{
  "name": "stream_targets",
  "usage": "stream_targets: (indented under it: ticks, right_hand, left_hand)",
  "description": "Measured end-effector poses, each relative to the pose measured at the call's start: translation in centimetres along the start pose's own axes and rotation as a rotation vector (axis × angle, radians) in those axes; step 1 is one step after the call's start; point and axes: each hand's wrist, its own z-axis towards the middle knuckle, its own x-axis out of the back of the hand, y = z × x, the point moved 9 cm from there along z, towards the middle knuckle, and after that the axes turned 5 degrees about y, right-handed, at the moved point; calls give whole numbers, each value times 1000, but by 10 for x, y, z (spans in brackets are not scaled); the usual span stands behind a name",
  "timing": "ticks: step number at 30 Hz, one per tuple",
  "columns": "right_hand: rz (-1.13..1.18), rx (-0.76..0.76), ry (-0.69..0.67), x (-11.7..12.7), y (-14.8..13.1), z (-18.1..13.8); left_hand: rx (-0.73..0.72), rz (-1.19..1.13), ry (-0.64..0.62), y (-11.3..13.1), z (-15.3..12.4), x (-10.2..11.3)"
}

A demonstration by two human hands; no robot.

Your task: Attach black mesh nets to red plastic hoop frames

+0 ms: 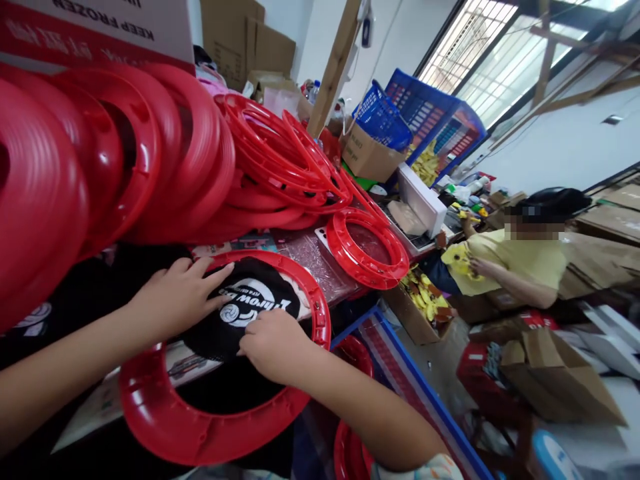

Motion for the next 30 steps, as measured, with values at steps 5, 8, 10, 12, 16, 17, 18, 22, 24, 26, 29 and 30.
stream_targets:
  ticks: [5,8,10,12,16,17,18,22,24,26,29,30]
  right_hand:
    - [139,102,-49,13,-21,-7]
    - [377,-20,2,32,-1,0]
    - [383,-234,171,48,36,8]
    - [323,-379,275,54,69,19]
    - [254,-513,356,46,112,44]
    - [256,-514,355,42,117,50]
    - [263,-509,354,39,120,55]
    - [314,-491,363,33,126,64]
    - [337,-495,376,35,128,64]
    - [351,-512,389,36,130,64]
    - [355,-549,395,37,134,65]
    - [354,-558,393,36,135,66]
  left_hand:
    - [-10,-44,32,-1,14,6]
    - [3,-116,11,-5,26,2]
    - [17,-171,6,-7,35,-2]
    - [3,-225,14,-6,44,-6]
    - [-26,-353,43,-3,53,-16]
    - [-29,-379,52,-3,53,-18]
    - [-31,-402,61,-3,53,-20]
    - [-22,-452,90,-7,50,-23]
    - [-17,-462,94,-9,49,-25]
    - [-19,-467,96,-10,49,-28]
    - [-24,-472,109,-10,48,-29]
    - [-24,-474,113,-10,48,-28]
